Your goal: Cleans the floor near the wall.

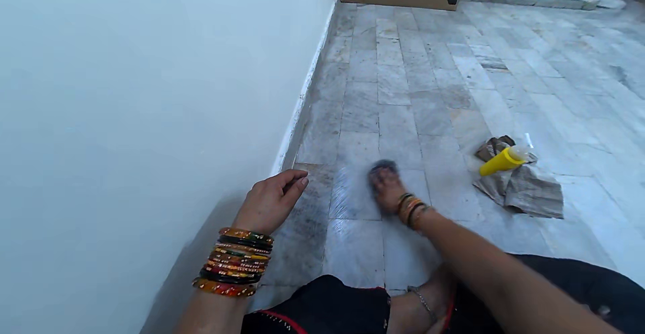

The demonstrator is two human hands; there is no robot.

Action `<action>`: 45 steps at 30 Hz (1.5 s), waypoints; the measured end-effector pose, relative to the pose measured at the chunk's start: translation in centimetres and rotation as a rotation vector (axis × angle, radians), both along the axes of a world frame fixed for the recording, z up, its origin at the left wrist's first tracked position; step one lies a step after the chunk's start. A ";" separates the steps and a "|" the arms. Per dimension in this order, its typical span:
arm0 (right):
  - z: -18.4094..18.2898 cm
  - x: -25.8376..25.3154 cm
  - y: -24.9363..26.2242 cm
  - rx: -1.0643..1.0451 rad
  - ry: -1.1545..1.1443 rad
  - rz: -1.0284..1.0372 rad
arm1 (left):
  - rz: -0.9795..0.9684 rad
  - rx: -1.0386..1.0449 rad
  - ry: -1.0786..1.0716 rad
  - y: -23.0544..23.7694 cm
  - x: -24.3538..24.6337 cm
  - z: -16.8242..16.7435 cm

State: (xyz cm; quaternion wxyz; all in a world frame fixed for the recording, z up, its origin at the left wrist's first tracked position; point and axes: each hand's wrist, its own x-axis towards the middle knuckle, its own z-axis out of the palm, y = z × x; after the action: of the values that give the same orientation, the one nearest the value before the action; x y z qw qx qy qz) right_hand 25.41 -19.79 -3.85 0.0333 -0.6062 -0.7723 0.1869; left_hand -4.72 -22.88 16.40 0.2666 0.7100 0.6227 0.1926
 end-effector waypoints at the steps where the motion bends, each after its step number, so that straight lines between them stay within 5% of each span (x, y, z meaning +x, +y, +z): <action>1: 0.6 -3.9 -1.0 -0.014 0.049 0.059 | 0.005 0.001 0.001 -0.1 -0.1 0.0; 5: 2.7 -14.9 -1.6 -0.179 0.152 0.290 | 0.004 0.005 0.013 -0.2 -0.7 -0.5; 10: 1.1 -16.6 4.1 -0.030 0.093 0.342 | -0.062 0.008 0.011 -0.2 -1.0 -1.5; 15: 0.4 -10.4 13.7 0.003 -0.062 0.168 | -0.087 0.035 0.017 -0.3 -1.2 -2.4; 20: 0.4 1.6 18.4 -0.022 -0.117 -0.123 | -0.136 0.046 0.025 -0.3 -1.1 -3.3; 26: 0.5 15.5 13.0 -0.061 -0.151 -0.465 | -0.146 -0.008 0.060 0.2 -0.7 -3.1; 30: 0.0 17.8 6.4 -0.053 -0.164 -0.607 | -0.159 -0.062 0.061 0.4 -0.1 -2.5; 35: -0.1 9.6 1.9 -0.066 -0.140 -0.507 | -0.181 -0.065 0.074 0.0 0.9 -1.5; 41: 1.3 -7.8 -1.6 -0.140 0.043 0.019 | -0.210 -0.066 0.076 -0.6 0.5 -1.6; 45: 1.2 -13.0 0.4 -0.144 0.093 0.302 | -0.221 -0.076 0.083 -0.7 -0.2 -2.3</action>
State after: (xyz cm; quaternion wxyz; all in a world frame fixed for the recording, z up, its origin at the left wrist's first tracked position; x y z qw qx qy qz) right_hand 12.40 -19.38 -2.66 -0.0032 -0.4749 -0.8368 0.2725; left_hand -4.89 -23.59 14.05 0.2870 0.7709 0.5581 0.1089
